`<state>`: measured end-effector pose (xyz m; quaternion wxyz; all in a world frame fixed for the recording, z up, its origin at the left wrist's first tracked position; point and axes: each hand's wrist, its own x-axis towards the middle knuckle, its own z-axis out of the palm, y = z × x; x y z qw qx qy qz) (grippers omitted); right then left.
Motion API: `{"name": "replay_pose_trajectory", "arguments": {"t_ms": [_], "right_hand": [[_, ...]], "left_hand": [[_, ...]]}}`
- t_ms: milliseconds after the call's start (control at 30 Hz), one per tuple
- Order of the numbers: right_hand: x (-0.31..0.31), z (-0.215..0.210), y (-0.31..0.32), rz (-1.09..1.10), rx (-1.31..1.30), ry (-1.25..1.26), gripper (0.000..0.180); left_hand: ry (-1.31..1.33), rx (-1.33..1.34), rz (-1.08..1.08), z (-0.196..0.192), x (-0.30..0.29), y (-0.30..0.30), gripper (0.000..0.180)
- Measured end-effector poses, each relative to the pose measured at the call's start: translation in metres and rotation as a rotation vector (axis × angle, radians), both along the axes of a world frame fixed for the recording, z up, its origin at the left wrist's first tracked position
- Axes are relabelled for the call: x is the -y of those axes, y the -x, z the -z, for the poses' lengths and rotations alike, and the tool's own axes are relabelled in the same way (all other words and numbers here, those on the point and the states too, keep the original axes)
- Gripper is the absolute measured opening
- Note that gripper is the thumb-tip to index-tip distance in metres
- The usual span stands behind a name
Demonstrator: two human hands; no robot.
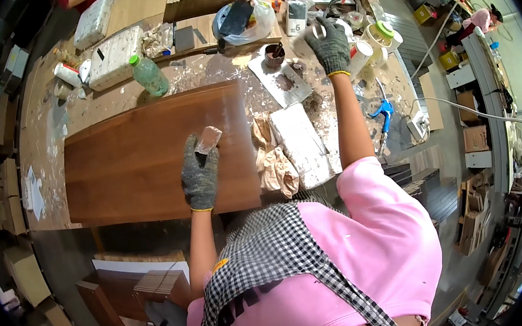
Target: The person moves wooden panels from a pallet to a workbench, wipes the surfaces with a cloth, and applies a substance to the edges and corners by hand.
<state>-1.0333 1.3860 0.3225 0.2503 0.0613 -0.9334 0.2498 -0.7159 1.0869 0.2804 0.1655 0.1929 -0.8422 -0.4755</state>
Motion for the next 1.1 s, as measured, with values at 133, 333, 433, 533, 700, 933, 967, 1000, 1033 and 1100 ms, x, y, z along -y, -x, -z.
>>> {"name": "replay_pose_trajectory", "arguments": {"t_ms": [133,333,433,533,700,933,967,1000,1033,1100], "right_hand": [[-0.049,0.049,-0.006,0.092,0.245,-0.206,0.058],[-0.014,0.056,-0.008,0.118,-0.133,-0.365,0.049],[0.007,0.083,0.045,-0.17,0.052,-0.283,0.029],[0.03,0.106,0.081,-0.21,0.177,-0.439,0.025],[0.047,0.096,0.079,-0.259,0.388,-0.521,0.025],[0.026,0.076,0.015,-0.11,0.252,-0.142,0.021],[0.025,0.079,0.01,-0.016,0.329,-0.037,0.022],[0.017,0.09,0.014,0.051,0.341,0.059,0.025],[0.016,0.093,0.012,0.007,0.503,0.271,0.026],[0.022,0.101,0.002,-0.038,0.595,0.714,0.026]], "left_hand": [[-0.113,-0.097,0.023,0.004,-0.005,0.009,0.052],[-0.059,-0.068,0.007,0.001,-0.001,0.004,0.047],[-0.025,-0.072,0.031,0.005,0.002,0.008,0.047],[-0.042,-0.071,0.061,0.005,-0.001,0.011,0.046],[-0.081,-0.042,0.057,0.005,0.0,0.008,0.046],[-0.114,-0.021,0.057,-0.006,-0.001,0.007,0.047],[-0.223,-0.005,0.115,-0.009,0.0,0.007,0.048],[-0.329,0.006,0.188,-0.014,0.0,0.011,0.048],[-0.334,0.008,0.191,-0.023,-0.001,0.014,0.048],[-0.119,0.017,0.295,-0.04,-0.005,0.029,0.048]]}}
